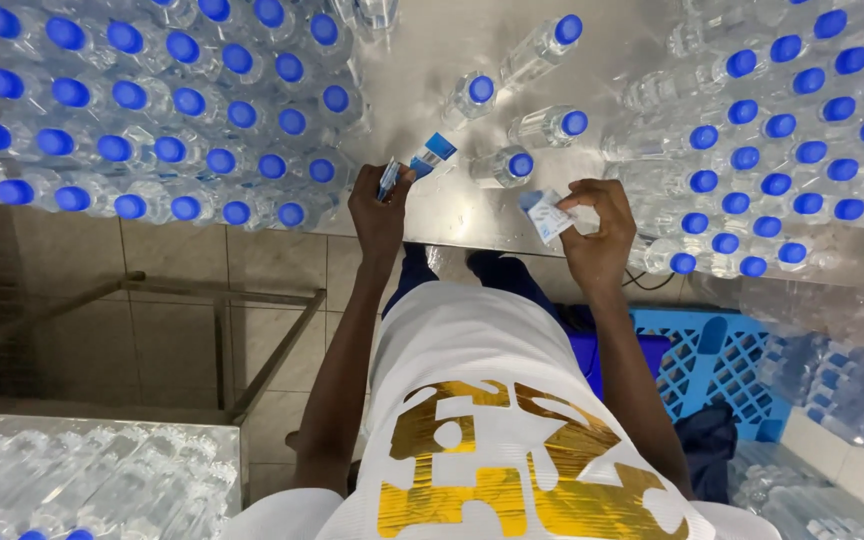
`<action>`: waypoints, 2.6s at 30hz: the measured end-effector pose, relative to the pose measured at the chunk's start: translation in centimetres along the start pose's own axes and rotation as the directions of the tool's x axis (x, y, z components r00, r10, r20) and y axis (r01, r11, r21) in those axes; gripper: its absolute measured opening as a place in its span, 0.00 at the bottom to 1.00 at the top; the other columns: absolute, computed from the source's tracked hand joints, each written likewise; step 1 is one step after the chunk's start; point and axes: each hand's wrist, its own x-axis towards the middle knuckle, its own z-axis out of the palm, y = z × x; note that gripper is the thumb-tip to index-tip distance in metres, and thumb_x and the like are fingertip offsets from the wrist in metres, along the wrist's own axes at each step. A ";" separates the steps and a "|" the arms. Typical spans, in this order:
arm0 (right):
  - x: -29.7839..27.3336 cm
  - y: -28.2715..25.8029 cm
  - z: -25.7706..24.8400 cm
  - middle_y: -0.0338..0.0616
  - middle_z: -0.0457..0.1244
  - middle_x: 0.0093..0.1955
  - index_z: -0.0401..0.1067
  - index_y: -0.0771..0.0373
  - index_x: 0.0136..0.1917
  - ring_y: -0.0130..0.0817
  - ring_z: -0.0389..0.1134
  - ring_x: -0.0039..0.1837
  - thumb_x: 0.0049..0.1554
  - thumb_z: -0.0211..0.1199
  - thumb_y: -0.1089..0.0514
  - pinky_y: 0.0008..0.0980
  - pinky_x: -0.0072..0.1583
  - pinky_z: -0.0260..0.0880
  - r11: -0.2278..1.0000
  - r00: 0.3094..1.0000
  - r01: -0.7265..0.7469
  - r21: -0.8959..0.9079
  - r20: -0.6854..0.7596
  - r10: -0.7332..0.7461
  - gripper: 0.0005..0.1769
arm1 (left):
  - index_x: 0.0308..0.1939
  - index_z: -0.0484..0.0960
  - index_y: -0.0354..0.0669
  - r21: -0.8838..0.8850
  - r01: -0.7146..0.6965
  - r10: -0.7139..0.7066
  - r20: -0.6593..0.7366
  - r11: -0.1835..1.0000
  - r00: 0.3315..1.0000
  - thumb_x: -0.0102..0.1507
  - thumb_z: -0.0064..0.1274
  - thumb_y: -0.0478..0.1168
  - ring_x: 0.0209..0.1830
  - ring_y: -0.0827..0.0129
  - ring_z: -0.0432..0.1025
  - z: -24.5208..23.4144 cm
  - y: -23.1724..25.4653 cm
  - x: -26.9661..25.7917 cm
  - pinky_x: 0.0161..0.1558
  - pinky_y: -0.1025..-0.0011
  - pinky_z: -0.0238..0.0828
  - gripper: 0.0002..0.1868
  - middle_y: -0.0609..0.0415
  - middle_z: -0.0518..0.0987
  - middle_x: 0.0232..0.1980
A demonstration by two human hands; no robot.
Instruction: Manually applying adhesive labels to plastic water bottles and organizing them into a storage crate.
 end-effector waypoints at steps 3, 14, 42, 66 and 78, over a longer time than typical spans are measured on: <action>0.1 1.2 0.4 0.59 0.66 0.63 0.64 0.64 0.47 0.59 0.68 0.71 0.63 0.69 0.75 0.62 0.70 0.69 0.955 0.983 -0.163 0.248 0.124 0.136 0.16 | 0.45 0.90 0.45 0.006 -0.020 0.020 0.010 1.000 1.000 0.69 0.70 0.42 0.35 0.75 0.72 -0.1 -0.2 0.2 0.41 0.73 0.75 0.07 0.55 0.77 0.36; -2.3 3.6 0.8 0.36 0.56 0.55 0.62 0.59 0.59 0.31 0.62 0.60 0.56 0.62 0.74 0.40 0.64 0.71 0.775 0.872 -0.486 0.404 0.177 0.455 0.22 | 0.44 0.90 0.43 -0.068 -0.030 0.031 0.021 0.997 0.999 0.67 0.71 0.42 0.35 0.72 0.72 -0.1 -0.4 0.2 0.40 0.71 0.73 0.08 0.53 0.77 0.36; 2.5 5.2 4.2 0.33 0.76 0.51 0.81 0.53 0.66 0.32 0.74 0.46 0.63 0.77 0.55 0.37 0.62 0.70 0.701 0.864 0.503 -0.505 0.318 -0.391 0.18 | 0.46 0.89 0.45 -0.065 -0.142 0.140 -0.021 0.988 0.990 0.68 0.71 0.45 0.43 0.61 0.80 -1.2 -0.5 -0.2 0.50 0.64 0.73 0.10 0.52 0.79 0.39; 0.3 5.7 6.8 0.47 0.54 0.61 0.73 0.62 0.73 0.50 0.57 0.66 0.66 0.74 0.58 0.51 0.67 0.61 0.883 0.934 0.357 -0.304 0.116 -0.338 0.25 | 0.50 0.89 0.43 -0.077 -0.043 0.046 0.044 0.996 0.998 0.71 0.68 0.46 0.42 0.66 0.77 -0.7 -1.6 -0.1 0.43 0.68 0.71 0.11 0.51 0.78 0.41; 1.3 4.5 7.2 0.51 0.59 0.61 0.75 0.70 0.67 0.49 0.66 0.58 0.63 0.75 0.71 0.45 0.58 0.74 0.933 0.953 0.303 -0.196 0.040 -0.301 0.20 | 0.49 0.88 0.43 -0.055 0.011 -0.007 0.073 0.998 0.997 0.69 0.69 0.46 0.43 0.61 0.79 -0.1 -2.3 -0.1 0.41 0.68 0.75 0.12 0.50 0.78 0.41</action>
